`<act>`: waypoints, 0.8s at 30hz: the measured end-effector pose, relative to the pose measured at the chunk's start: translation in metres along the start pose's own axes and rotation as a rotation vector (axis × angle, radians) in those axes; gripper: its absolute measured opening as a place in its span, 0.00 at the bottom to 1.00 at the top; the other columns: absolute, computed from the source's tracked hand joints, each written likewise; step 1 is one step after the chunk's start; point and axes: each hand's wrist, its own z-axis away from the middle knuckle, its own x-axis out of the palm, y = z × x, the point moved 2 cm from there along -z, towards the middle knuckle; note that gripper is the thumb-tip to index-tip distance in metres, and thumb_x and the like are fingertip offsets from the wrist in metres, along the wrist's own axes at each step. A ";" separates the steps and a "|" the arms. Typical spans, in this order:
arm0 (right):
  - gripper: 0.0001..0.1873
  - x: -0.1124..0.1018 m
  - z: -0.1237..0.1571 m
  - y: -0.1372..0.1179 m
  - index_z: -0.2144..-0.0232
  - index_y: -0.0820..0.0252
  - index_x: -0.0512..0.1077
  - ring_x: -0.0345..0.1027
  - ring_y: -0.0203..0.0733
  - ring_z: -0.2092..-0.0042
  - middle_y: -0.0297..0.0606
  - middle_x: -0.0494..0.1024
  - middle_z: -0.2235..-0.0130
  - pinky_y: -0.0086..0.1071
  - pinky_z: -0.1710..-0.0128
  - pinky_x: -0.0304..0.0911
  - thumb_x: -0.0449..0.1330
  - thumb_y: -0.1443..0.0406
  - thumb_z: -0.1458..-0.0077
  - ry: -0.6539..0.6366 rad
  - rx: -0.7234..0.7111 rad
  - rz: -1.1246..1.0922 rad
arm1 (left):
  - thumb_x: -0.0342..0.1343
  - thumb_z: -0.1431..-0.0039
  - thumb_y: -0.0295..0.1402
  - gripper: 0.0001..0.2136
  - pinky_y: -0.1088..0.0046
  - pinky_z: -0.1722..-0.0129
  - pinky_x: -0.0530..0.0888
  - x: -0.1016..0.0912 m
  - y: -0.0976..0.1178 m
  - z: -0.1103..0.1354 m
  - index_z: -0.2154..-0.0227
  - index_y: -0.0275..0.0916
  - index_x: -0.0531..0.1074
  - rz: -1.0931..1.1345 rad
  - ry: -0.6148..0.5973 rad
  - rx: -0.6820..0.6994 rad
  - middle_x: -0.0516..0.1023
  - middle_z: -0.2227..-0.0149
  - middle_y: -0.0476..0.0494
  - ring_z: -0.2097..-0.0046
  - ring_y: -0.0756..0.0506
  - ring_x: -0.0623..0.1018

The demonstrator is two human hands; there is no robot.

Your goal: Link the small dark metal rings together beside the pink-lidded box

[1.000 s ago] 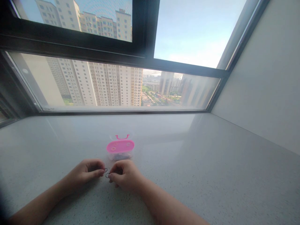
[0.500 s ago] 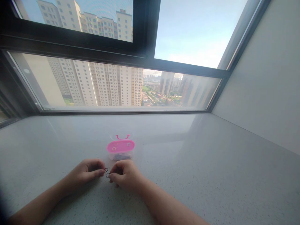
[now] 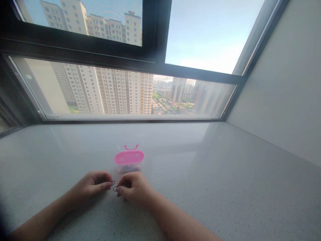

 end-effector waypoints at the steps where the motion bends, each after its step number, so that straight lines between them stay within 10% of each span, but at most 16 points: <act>1: 0.03 0.000 0.000 0.000 0.74 0.65 0.71 0.60 0.27 0.82 0.33 0.72 0.78 0.21 0.83 0.55 0.58 0.69 0.54 -0.002 -0.001 0.001 | 0.54 0.49 0.41 0.13 0.74 0.69 0.66 0.000 -0.001 0.000 0.74 0.34 0.73 0.001 -0.003 -0.003 0.73 0.75 0.48 0.69 0.46 0.71; 24: 0.04 0.000 0.000 0.001 0.74 0.65 0.71 0.60 0.28 0.82 0.33 0.72 0.78 0.21 0.83 0.55 0.59 0.67 0.54 -0.002 -0.001 0.011 | 0.55 0.50 0.42 0.13 0.73 0.67 0.67 0.000 -0.002 -0.001 0.74 0.34 0.73 -0.004 0.018 0.007 0.74 0.75 0.48 0.68 0.45 0.72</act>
